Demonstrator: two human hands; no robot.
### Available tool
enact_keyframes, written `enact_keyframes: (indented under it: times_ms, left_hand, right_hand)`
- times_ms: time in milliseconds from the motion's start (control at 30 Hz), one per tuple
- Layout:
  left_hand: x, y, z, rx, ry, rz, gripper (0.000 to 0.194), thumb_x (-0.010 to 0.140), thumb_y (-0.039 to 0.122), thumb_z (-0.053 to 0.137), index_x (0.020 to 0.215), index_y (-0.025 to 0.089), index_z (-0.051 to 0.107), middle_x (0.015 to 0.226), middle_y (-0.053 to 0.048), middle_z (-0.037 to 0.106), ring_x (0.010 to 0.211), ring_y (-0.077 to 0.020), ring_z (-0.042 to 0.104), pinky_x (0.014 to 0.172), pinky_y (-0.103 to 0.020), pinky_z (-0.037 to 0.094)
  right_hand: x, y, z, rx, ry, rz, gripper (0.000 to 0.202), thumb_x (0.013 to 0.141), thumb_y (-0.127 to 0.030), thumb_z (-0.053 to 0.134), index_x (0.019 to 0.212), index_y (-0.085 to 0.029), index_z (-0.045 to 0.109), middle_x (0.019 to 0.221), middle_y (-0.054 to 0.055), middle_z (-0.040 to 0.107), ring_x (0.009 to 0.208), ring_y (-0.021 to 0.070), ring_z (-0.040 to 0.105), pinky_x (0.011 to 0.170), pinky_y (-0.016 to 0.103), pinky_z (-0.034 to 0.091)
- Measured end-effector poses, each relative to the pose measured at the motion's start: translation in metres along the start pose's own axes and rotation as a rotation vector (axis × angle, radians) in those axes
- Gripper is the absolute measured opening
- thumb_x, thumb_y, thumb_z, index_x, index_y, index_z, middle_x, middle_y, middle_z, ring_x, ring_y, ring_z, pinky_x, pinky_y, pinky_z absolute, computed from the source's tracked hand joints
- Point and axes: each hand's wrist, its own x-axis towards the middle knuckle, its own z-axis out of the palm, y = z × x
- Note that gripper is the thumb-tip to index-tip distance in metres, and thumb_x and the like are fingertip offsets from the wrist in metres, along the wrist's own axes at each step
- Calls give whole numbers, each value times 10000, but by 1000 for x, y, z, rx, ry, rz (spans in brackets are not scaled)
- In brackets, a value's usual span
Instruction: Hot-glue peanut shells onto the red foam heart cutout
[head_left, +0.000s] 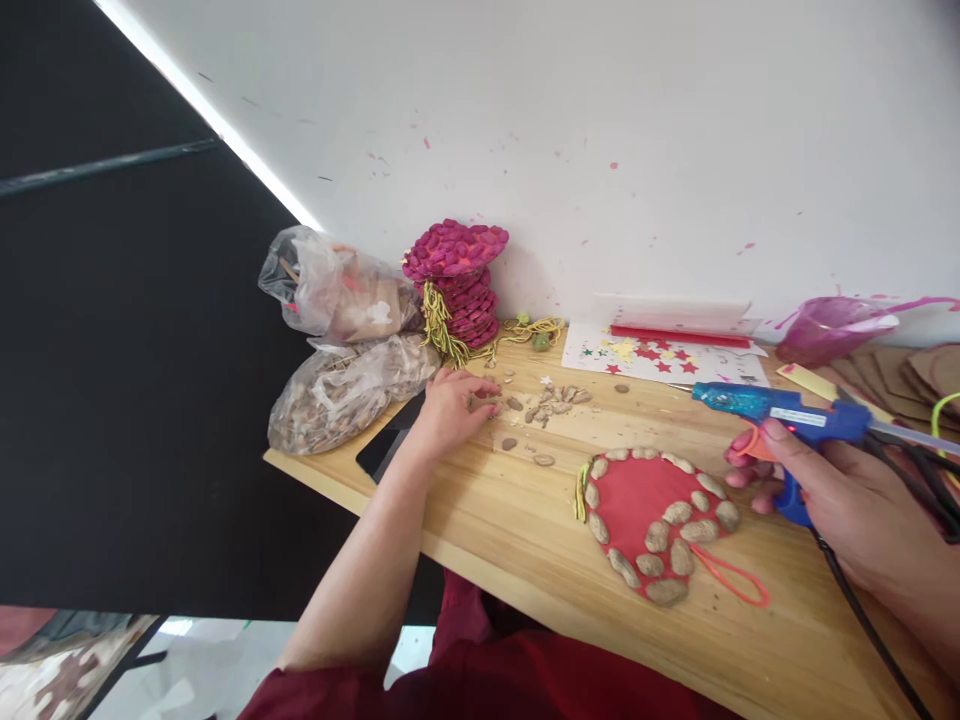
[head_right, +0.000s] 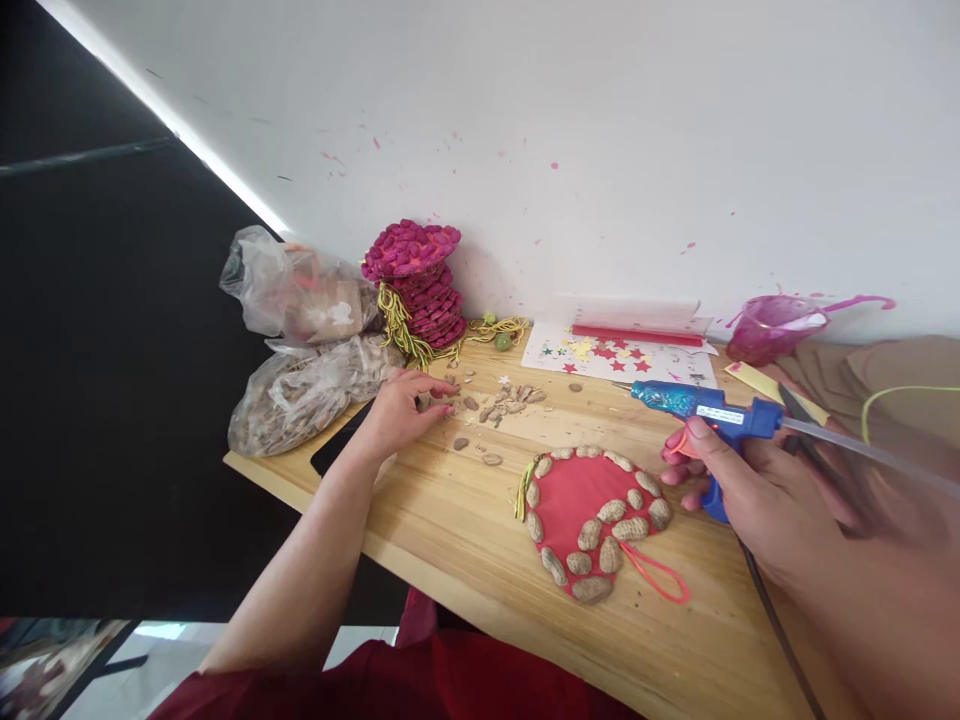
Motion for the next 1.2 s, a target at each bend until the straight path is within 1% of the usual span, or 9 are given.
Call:
enact_keyframes:
  times_ms: [133, 333, 367, 467, 600, 767, 900, 1067, 1200]
  left_hand:
    - [-1, 3, 2, 34, -51, -23, 152, 780, 215, 754, 929, 243, 765, 922, -28, 733, 995, -252, 569, 931, -413, 428]
    - [-1, 1, 3, -23, -11, -31, 60, 758, 244, 786, 802, 227, 750, 850, -20, 735, 939, -232, 580, 859, -362, 429]
    - [-1, -1, 3, -38, 6, -30, 53, 773, 271, 778, 774, 227, 747, 830, -18, 735, 906, -226, 583, 845, -358, 429]
    - [1, -6, 3, -89, 117, -31, 203, 866, 346, 683, 718, 220, 742, 747, -15, 725, 795, -201, 585, 845, -363, 427]
    - [3, -13, 3, -42, 245, -31, 221, 914, 211, 570, 916, 242, 788, 871, -37, 727, 859, -209, 591, 906, -395, 413]
    - [2, -9, 9, 144, 149, -86, 362, 909, 129, 495, 1098, 280, 764, 1086, -81, 708, 1082, -294, 521, 885, -452, 400]
    - [2, -7, 13, 203, 55, -101, 419, 889, 83, 482, 1134, 299, 745, 1130, -81, 696, 1114, -311, 503, 885, -476, 393]
    - [2, -10, 11, 174, 162, -100, 279, 884, 151, 556, 1050, 257, 754, 1077, -83, 716, 1091, -309, 526, 888, -466, 397]
    - [3, -9, 12, 160, 133, -77, 229, 867, 168, 605, 1023, 252, 751, 1068, -72, 726, 1103, -313, 529, 909, -479, 390]
  right_hand:
    - [9, 17, -5, -7, -2, -45, 316, 590, -522, 732, 684, -231, 650, 687, 50, 676, 498, 192, 583, 386, 306, 502]
    - [-6, -12, 3, -130, 90, 6, 207, 530, -457, 640, 529, -252, 610, 615, 60, 632, 472, 190, 530, 410, 350, 534]
    - [-8, -15, 4, -148, 108, 7, 212, 522, -464, 629, 528, -252, 623, 622, 68, 637, 489, 200, 543, 415, 355, 539]
    - [-8, -14, 4, -209, 154, -9, 250, 516, -502, 614, 538, -254, 636, 636, 78, 649, 508, 216, 565, 432, 368, 552]
    - [-7, -7, 2, -234, 160, -19, 267, 526, -519, 627, 557, -254, 634, 613, 63, 641, 502, 218, 575, 442, 359, 555]
    - [-10, -6, 3, -175, 138, -27, 263, 568, -515, 659, 567, -253, 633, 615, 57, 646, 517, 215, 586, 444, 338, 552]
    - [-11, -7, 4, -157, 111, -33, 253, 579, -492, 675, 526, -256, 599, 606, 59, 643, 528, 219, 592, 440, 332, 546]
    - [-12, -12, 5, -175, 119, -31, 229, 551, -484, 656, 516, -261, 613, 585, 60, 632, 500, 220, 562, 442, 362, 554]
    - [-14, -19, 8, -182, 125, -23, 234, 555, -478, 640, 489, -262, 579, 613, 67, 640, 505, 210, 549, 445, 361, 555]
